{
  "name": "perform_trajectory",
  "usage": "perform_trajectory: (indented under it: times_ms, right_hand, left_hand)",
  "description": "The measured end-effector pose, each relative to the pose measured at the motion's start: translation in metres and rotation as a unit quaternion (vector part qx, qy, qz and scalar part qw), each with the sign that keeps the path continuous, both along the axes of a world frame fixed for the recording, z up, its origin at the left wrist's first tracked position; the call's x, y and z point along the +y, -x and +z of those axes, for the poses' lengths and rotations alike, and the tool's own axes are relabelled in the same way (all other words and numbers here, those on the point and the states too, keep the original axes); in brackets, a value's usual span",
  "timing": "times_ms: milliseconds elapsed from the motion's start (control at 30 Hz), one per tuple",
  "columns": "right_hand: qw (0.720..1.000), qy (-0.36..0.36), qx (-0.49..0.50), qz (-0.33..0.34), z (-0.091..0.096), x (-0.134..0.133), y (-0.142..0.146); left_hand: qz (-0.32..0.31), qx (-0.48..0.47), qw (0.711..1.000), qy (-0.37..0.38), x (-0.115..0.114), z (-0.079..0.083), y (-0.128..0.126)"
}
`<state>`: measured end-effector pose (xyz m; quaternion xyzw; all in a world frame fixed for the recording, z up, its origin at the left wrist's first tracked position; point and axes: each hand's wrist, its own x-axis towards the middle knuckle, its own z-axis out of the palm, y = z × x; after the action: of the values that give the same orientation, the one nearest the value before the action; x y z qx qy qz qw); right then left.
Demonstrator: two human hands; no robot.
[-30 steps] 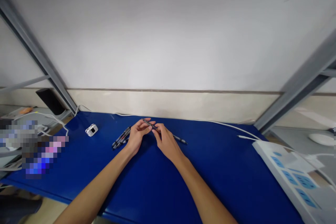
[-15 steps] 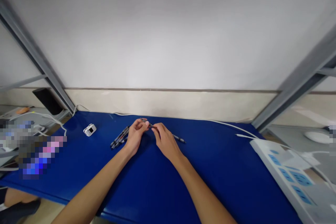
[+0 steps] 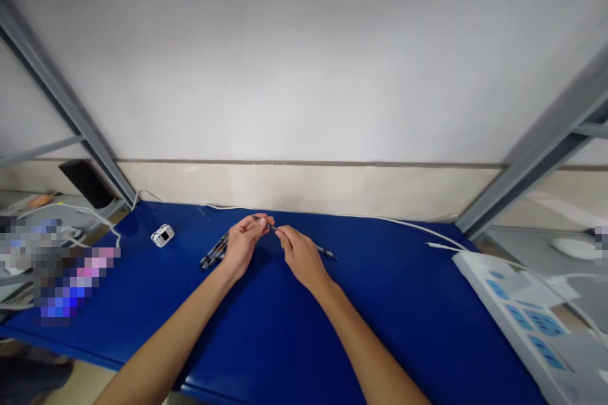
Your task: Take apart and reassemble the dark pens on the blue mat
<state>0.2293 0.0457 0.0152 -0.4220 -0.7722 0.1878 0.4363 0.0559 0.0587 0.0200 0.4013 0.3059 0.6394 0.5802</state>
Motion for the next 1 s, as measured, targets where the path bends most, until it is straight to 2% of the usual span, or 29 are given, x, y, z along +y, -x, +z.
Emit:
perform_trajectory:
  times_ms: [100, 167, 267, 400, 467, 633, 833, 933, 1000]
  right_hand:
    - [0.994, 0.056, 0.092, 0.006, 0.0, 0.003, 0.0]
    - [0.978, 0.11, 0.18, 0.013, 0.0, 0.005, 0.0]
    - [0.935, 0.195, 0.292, 0.044, -0.001, 0.009, -0.001]
    - [0.88, 0.27, 0.382, 0.081, 0.0, 0.011, -0.001]
    - [0.856, 0.275, 0.433, 0.073, 0.0, 0.013, -0.001]
    - [0.801, 0.226, 0.554, 0.024, 0.003, 0.024, -0.01]
    - [0.793, 0.214, 0.565, 0.073, 0.01, 0.032, -0.031]
    - [0.798, 0.216, 0.556, 0.085, 0.014, 0.028, -0.04]
    - [0.791, 0.228, 0.561, 0.091, 0.013, 0.025, -0.045]
  left_hand:
    - [-0.024, -0.019, 1.0, 0.004, 0.0, 0.003, 0.001]
    - [-0.035, -0.029, 0.999, 0.003, 0.001, 0.003, 0.001]
    - [-0.047, -0.035, 0.998, 0.0, 0.002, 0.003, 0.001]
    - [-0.052, -0.034, 0.998, -0.006, 0.001, 0.003, 0.0]
    - [-0.059, -0.033, 0.998, -0.009, 0.0, 0.004, -0.001]
    - [-0.069, -0.04, 0.997, -0.004, 0.0, 0.003, 0.0]
    - [-0.009, -0.076, 0.997, 0.017, 0.009, 0.0, 0.013]
    - [0.001, -0.085, 0.996, 0.021, 0.012, -0.001, 0.018]
    - [-0.001, -0.086, 0.996, 0.023, 0.013, -0.001, 0.019]
